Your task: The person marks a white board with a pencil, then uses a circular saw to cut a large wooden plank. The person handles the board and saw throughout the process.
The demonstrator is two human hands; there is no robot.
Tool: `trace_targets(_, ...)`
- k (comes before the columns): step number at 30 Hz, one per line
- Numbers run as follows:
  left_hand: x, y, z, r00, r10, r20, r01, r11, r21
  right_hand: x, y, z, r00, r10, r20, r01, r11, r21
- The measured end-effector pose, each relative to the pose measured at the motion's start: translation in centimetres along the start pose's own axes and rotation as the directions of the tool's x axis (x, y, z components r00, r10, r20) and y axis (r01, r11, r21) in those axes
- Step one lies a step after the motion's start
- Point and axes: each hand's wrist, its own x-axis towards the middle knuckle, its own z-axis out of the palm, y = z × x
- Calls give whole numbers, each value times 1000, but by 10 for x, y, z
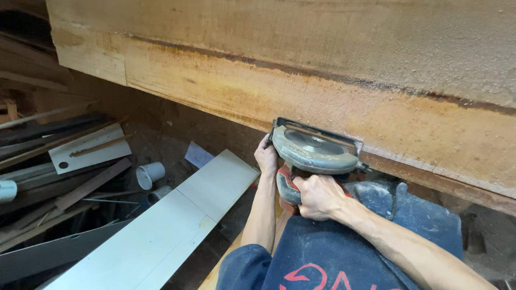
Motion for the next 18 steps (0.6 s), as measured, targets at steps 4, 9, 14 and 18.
trace_targets(4, 4, 2, -2, 1000, 1, -17, -1, 1000, 8, 4, -2, 1, 1000, -5, 3, 5, 1000, 4)
trace_targets(9, 6, 5, -5, 1000, -16, -18, 16, 1000, -5, 9, -7, 0, 1000, 17, 22, -17, 1000, -1)
trace_targets(14, 7, 7, -7, 999, 31, 13, -31, 998, -58, 12, -10, 0, 999, 23, 25, -23, 1000, -3)
trace_targets(18, 7, 10, -9, 1000, -20, -17, 20, 1000, -7, 16, -10, 1, 1000, 8, 17, -8, 1000, -9)
